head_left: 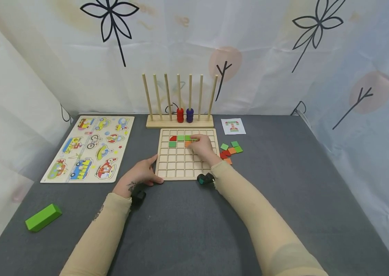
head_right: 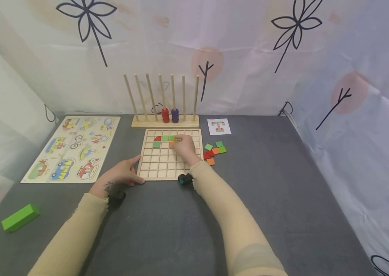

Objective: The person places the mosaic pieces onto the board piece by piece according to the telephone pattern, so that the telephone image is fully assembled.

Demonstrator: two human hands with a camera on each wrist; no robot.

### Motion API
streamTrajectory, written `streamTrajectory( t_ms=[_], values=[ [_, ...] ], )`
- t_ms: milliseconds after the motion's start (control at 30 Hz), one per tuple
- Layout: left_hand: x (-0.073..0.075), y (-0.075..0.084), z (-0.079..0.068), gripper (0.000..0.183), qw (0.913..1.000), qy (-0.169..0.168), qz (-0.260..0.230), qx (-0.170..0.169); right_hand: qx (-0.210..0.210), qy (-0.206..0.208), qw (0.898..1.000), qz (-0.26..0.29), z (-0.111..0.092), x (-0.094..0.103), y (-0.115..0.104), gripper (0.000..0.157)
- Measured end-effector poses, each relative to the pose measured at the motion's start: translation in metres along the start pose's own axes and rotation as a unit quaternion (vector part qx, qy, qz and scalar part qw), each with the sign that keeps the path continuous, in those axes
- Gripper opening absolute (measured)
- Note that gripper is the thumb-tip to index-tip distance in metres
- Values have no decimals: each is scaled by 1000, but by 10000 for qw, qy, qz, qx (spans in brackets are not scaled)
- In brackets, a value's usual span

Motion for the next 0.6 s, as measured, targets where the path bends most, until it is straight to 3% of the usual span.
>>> streamTrajectory(
  t_ms=[100, 200, 300, 400, 600],
  values=[
    [-1, -1, -1, 106, 10000, -3, -24, 21, -27, -216, 9955, 917, -3, 9, 2, 46],
    [-1, -1, -1, 106, 10000, -1, -34, 27, 121, -437, 9848, 1675, -8, 26, 6, 50],
    [-2, -1, 0, 107, 10000, 0, -40, 29, 328, -642, 9750, 2100, -15, 46, 16, 53],
    [-1, -2, 1, 107, 10000, -5, -24, 14, 444, -783, 9732, 2118, -23, 68, 28, 55],
    [0, -3, 1, 107, 10000, -18, -52, 31, 419, -738, 9889, 1223, -36, 108, 50, 53]
  ],
)
Point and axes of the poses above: each hand's wrist, its own z-axis towards the middle knuckle, its own x-axis out of the back of the hand, y = z × x, the point moved 2 cm from there along z, towards the middle knuckle, and after that the axes turned 13 degrees about y, right-handed, at the moved point
